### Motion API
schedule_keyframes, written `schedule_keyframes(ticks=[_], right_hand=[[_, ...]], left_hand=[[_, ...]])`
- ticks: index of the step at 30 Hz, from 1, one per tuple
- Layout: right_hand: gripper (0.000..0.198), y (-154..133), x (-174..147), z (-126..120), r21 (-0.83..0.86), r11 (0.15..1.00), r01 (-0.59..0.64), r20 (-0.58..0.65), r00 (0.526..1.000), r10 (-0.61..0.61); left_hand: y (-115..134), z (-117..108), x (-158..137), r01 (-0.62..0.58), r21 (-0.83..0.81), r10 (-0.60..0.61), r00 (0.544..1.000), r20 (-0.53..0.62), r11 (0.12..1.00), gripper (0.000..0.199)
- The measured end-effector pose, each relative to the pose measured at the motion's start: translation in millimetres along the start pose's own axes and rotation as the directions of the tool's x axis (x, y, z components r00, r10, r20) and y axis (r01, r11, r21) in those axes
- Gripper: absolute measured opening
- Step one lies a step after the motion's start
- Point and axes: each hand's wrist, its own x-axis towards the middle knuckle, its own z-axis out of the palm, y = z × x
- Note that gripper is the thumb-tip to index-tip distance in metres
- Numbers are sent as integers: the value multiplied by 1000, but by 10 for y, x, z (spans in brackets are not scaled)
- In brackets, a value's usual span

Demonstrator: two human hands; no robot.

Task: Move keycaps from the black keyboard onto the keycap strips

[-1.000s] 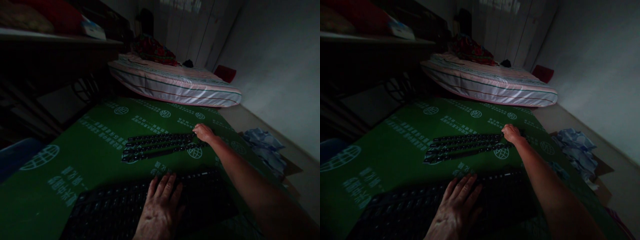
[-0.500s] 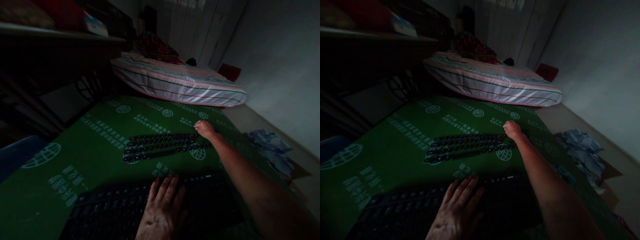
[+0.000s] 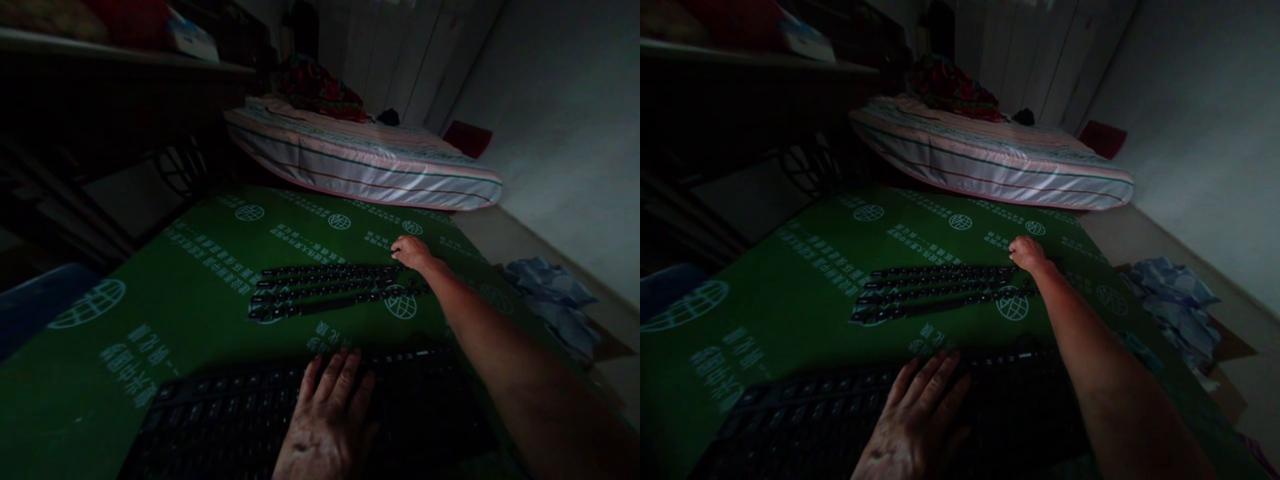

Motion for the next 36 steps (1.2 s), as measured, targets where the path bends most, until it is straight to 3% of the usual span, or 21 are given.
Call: schedule_keyframes(ticks=[5,9,12,14,16,18,22,27,30,33,36], right_hand=[[13,14,-9,-97,53,996,66,-30,997,-64],[13,-74,-185,-316,118,978,172,-50,985,-167],[10,-201,-558,-479,188,936,297,-57,955,-291],[10,-298,-915,-543,331,821,465,-141,885,-444],[9,-395,-1301,-559,398,731,555,-199,830,-521],[11,-482,-1653,-533,416,694,588,-203,804,-560],[12,-585,-2082,-413,405,701,586,-213,807,-551],[11,-604,-2171,-274,375,715,590,-253,807,-533],[11,-611,-2155,-231,368,717,592,-254,806,-535],[11,-620,-2150,-213,377,713,591,-235,806,-543],[11,-613,-2152,-209,390,704,594,-231,803,-549]], left_hand=[[36,78,0,30,-32,-32,997,-66,999,35],[70,31,20,44,-68,-44,999,4,997,35],[89,-16,36,65,-104,-60,997,52,992,35],[101,-28,41,79,-123,-71,995,68,989,34],[110,-27,45,87,-137,-77,994,79,987,34],[116,-21,49,89,-143,-77,993,88,986,35],[123,-15,56,96,-164,-81,992,95,982,39],[110,-2,39,130,-245,-113,990,81,961,44],[77,20,26,184,-365,-210,977,-32,913,39],[40,27,21,243,-518,-366,919,-148,820,28],[21,12,23,271,-619,-477,857,-194,737,25]])
